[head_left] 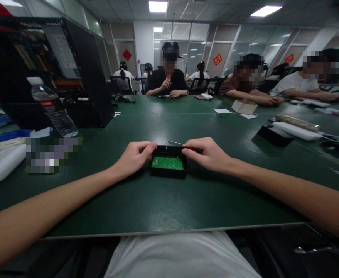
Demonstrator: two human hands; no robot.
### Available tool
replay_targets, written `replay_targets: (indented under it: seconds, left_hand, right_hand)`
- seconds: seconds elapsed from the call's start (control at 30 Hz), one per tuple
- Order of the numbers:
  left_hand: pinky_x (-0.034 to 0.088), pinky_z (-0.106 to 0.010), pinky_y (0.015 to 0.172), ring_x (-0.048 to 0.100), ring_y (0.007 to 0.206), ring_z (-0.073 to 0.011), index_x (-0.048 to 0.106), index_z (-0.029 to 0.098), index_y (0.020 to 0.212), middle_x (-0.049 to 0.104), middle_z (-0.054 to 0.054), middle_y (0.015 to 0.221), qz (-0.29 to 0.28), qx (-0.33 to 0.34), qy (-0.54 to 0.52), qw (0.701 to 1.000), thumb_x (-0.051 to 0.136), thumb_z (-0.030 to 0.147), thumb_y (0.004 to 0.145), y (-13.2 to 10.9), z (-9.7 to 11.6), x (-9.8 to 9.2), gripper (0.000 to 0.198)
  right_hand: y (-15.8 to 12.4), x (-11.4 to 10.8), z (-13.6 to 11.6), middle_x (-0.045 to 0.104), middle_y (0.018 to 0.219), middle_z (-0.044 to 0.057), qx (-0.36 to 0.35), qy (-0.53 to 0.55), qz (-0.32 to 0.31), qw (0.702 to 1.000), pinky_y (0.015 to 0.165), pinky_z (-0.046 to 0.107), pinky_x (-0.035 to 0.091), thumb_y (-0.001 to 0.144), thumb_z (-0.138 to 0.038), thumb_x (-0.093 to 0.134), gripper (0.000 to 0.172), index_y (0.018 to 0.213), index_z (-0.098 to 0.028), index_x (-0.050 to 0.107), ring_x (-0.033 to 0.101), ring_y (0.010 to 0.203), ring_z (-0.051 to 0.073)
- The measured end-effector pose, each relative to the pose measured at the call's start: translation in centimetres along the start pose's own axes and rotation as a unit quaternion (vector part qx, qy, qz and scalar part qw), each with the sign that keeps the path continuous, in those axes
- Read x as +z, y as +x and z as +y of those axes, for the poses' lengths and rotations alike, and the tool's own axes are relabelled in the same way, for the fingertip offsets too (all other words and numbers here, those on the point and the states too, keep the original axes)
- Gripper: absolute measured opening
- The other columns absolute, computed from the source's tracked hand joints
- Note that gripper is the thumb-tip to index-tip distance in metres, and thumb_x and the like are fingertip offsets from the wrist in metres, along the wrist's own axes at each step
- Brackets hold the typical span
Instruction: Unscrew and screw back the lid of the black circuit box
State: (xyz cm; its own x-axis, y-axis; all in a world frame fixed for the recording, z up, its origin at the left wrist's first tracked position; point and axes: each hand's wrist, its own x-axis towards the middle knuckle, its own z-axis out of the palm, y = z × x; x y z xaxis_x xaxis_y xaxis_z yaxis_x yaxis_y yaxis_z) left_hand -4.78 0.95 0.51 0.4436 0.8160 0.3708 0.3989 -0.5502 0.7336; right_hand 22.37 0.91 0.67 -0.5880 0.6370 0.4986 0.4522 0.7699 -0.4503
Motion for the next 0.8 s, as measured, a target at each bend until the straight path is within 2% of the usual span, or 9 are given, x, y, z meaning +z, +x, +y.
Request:
replay_targets:
  seconds: [0.8]
  left_hand:
    - [0.038,-0.023,0.057,0.046,0.056,-0.0115,0.051,0.017,0.062,0.050,0.002,0.060,-0.011,0.019,0.004,1.000,0.045,0.045,0.100,-0.02,-0.41,0.05,0.048]
  right_hand:
    - [0.10,-0.54,0.09,0.066,0.071,0.003,-0.050,-0.028,-0.005,0.998,0.060,0.024,0.041,0.098,-0.033,0.055,0.028,0.082,-0.015,0.069,0.057,0.062,0.011]
